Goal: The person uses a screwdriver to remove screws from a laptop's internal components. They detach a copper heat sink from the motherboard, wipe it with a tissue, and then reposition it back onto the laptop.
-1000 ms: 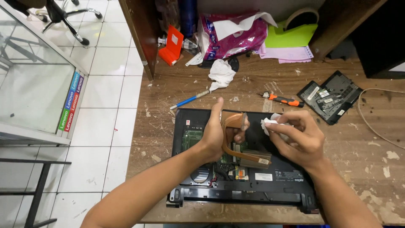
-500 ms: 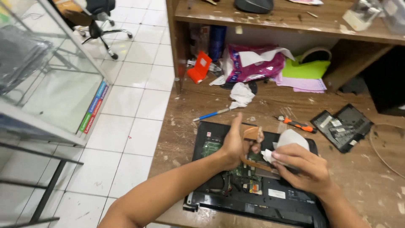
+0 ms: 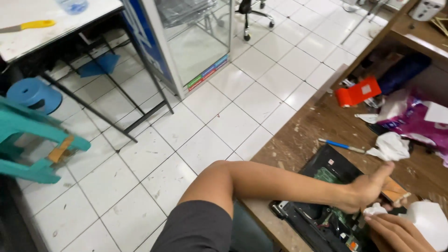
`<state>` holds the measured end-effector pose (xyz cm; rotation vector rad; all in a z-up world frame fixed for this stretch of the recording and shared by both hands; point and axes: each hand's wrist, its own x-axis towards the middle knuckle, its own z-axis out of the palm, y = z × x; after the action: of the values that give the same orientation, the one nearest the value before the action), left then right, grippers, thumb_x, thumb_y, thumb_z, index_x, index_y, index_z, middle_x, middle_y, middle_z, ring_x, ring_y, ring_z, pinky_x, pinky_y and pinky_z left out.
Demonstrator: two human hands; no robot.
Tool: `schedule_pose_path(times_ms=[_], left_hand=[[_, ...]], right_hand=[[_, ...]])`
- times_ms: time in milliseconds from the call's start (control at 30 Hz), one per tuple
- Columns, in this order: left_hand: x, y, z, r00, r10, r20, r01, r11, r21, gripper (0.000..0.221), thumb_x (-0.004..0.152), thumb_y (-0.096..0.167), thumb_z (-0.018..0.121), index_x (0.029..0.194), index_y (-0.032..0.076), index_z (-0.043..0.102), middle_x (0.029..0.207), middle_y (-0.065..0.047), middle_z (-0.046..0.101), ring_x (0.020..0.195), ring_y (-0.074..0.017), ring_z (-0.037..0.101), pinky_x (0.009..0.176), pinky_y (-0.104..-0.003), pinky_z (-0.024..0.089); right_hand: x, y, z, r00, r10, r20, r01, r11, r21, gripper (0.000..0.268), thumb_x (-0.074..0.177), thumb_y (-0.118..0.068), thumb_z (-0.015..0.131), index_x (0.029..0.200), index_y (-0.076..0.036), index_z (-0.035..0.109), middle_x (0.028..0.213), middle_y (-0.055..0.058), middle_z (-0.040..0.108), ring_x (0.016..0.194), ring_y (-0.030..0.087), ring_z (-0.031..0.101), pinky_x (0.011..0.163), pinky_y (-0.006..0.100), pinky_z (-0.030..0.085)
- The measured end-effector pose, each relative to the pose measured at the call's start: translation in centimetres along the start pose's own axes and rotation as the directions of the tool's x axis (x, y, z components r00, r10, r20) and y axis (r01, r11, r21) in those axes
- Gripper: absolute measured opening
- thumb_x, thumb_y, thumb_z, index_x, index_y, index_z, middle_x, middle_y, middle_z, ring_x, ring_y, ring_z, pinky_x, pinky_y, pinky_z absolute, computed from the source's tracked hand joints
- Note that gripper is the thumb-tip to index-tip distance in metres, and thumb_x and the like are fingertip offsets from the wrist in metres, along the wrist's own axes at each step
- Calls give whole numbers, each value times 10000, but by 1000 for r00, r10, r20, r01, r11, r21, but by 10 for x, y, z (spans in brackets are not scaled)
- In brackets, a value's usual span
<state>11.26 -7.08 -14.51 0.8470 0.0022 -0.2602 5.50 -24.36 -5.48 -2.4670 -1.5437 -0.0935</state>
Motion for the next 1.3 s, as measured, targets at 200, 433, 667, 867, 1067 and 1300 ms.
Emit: schedule_pose_path(times_ms=[200,433,667,867,1067,1300], left_hand=[[-92,137,60,913,-345,-217,350,937,-16,1161,856,785,294,1737,30,291,1750,-130,363,1642,-265,323,1350,-368,213],[-12,33,11,954,-228,-195,193,964,-182,907,1320,818,316,847,156,717,742,-28,718,542,-154,580,493,-316,442],[-39,63,18,923,-374,-95,346,911,-224,994,1213,929,143,828,173,659,642,23,565,514,-129,475,409,-309,331],[-40,65,18,926,-351,-138,314,920,-233,960,1193,905,190,857,140,664,662,-4,564,583,-146,519,575,-317,475],[-50,71,23,929,-312,-201,293,949,-117,944,1214,833,210,856,134,733,748,-7,690,653,-158,597,622,-298,463],[-68,96,31,953,-223,-203,214,975,-65,882,1210,751,189,902,106,705,784,-33,689,671,-141,589,706,-296,499]], right_hand=[[38,-48,-26,994,94,-64,-92,995,35,420,948,-148,695,1358,-190,773,1322,-15,782,1339,144,691,1206,318,507],[52,7,-24,949,-308,-67,315,934,167,315,931,-214,720,1236,-134,717,1087,12,753,972,194,738,868,357,606],[46,8,-37,962,-162,218,128,979,161,91,1011,-292,700,1014,-202,708,993,-2,738,911,215,711,749,399,576],[42,2,-45,954,-44,296,-5,987,160,73,1018,-281,715,977,-230,684,962,-37,697,849,177,692,721,349,557],[56,-21,-46,966,-252,62,224,929,293,161,1083,-207,559,1015,-123,678,1017,43,694,934,260,670,910,390,554],[29,5,-59,999,-37,-14,39,980,195,76,985,-187,720,1038,-132,711,1084,6,764,980,212,724,823,376,588]])
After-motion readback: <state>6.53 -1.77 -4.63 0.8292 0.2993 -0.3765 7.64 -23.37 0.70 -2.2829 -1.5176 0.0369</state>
